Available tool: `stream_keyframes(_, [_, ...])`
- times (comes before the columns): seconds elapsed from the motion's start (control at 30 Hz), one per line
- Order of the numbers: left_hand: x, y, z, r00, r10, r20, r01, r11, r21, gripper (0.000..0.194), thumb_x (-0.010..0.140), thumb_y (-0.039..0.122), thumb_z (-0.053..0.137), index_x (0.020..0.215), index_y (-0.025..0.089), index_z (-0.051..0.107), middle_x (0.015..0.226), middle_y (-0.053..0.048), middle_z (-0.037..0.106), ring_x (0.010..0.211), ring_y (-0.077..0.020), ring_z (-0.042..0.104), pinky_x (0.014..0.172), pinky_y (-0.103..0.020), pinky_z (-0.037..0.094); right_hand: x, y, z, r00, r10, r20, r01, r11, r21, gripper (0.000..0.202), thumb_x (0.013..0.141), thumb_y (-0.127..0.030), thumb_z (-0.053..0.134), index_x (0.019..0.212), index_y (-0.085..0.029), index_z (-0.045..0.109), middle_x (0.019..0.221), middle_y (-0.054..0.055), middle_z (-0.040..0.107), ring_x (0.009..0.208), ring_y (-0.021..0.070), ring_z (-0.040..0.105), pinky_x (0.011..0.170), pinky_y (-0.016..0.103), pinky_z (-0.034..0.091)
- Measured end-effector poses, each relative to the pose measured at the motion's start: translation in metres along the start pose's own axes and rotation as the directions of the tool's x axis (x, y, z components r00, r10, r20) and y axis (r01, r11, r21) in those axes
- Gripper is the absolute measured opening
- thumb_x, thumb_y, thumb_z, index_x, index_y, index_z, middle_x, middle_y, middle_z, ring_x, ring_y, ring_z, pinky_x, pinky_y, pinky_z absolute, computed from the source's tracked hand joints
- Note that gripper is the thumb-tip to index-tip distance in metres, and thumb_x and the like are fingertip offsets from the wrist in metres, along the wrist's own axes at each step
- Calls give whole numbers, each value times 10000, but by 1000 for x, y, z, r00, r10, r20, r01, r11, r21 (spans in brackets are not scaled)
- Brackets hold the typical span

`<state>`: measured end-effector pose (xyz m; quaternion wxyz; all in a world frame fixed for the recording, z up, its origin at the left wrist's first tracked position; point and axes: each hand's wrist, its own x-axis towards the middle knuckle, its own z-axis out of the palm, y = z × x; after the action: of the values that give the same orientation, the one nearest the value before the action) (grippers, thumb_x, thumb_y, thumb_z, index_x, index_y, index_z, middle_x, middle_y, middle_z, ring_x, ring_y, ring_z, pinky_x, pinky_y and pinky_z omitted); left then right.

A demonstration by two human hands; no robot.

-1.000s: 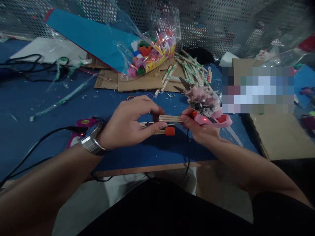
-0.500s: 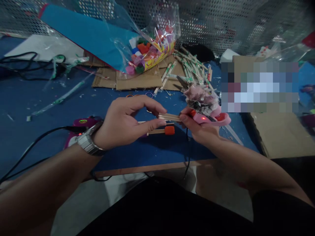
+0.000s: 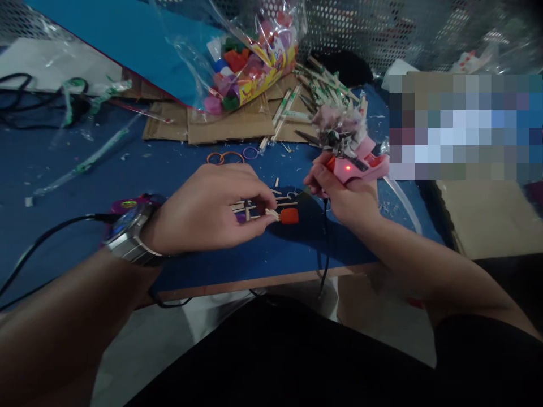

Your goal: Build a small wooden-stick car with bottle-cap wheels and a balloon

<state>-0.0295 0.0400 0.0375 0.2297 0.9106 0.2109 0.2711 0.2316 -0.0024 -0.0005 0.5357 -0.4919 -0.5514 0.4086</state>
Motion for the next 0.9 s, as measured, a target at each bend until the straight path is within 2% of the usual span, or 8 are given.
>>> stream_keyframes(0.1, [0,0,0,1000,-21,16,20,1000,4,16,910,295,758,904,288,772,887,-3,832,832,-227,761,760,-340,544,-3,2,1,1000,2,22,-1,1000,-28,391,957,-633,815,999,-252,736,888,-8,773,724,119,707,693,273,630])
stream_keyframes(0.3, [0,5,-2,999,-49,8,49,999,17,52,898,300,748,944,280,763,878,-3,815,805,-218,746,742,-349,542,-9,6,2,994,95,55,-88,989,-119,552,890,-763,800,1071,-242,779,875,13,786,714,163,733,692,332,645])
stream_keyframes(0.43, [0,5,-3,999,-39,18,39,999,-29,117,941,328,693,1001,288,785,917,-8,830,819,-230,753,769,-366,534,-12,6,0,993,95,72,-79,978,-193,495,943,-714,776,1095,-244,804,878,15,789,807,187,765,772,343,655])
stream_keyframes(0.63, [0,0,-4,995,-64,72,67,997,-35,198,994,345,612,1021,297,802,917,-16,834,839,-247,749,775,-380,502,-12,3,3,991,71,115,-53,987,-153,501,945,-722,765,1081,-241,799,880,15,793,857,204,785,832,370,678])
stream_keyframes(0.9, [0,0,-3,996,-56,76,61,996,-59,201,1005,348,605,1054,299,794,962,-24,847,904,-259,775,799,-391,518,-15,-4,5,995,59,83,-43,983,-178,430,957,-670,780,1049,-251,798,881,8,783,890,211,800,880,389,688])
